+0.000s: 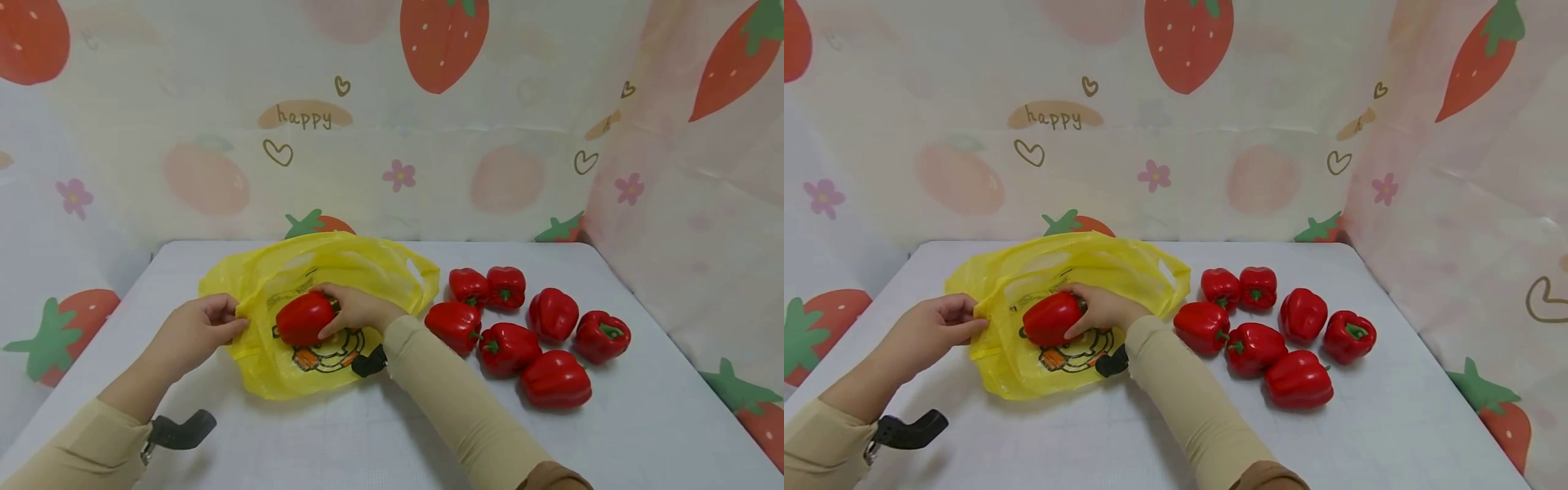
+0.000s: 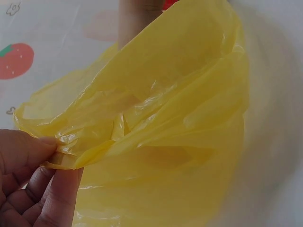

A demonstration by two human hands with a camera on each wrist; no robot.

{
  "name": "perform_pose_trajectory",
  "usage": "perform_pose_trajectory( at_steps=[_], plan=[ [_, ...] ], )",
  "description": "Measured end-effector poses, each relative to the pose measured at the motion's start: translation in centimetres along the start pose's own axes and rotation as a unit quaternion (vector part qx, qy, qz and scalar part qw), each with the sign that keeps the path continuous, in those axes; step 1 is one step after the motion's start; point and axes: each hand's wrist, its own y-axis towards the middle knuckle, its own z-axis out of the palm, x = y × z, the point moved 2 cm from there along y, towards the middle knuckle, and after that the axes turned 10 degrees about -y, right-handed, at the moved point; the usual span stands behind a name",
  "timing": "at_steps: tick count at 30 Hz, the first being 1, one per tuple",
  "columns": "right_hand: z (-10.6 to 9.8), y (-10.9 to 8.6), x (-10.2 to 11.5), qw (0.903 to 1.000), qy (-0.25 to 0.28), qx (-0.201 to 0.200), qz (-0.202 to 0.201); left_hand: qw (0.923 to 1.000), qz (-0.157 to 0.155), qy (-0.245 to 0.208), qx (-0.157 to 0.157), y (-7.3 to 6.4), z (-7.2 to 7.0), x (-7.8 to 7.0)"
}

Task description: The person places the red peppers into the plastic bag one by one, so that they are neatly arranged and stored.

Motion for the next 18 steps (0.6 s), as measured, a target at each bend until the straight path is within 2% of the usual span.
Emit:
perform_pose_trajectory(
  at_steps=[3,10,18],
  plan=[
    [-0.08,-0.15,-0.05,0.9999,0.006,0.010,-0.001,1.0000,-0.003,-0.001,0.001,-0.05,-0.06,0.02],
    [-0.25,-0.68,0.00,0.9978,0.056,0.035,-0.010,1.0000,-0.006,-0.003,0.002,-0.07,-0.06,0.18],
    [-0.84,-0.94,0.08,0.9961,0.076,0.029,-0.034,1.0000,0.000,-0.008,0.001,-0.04,0.05,0.24]
  ],
)
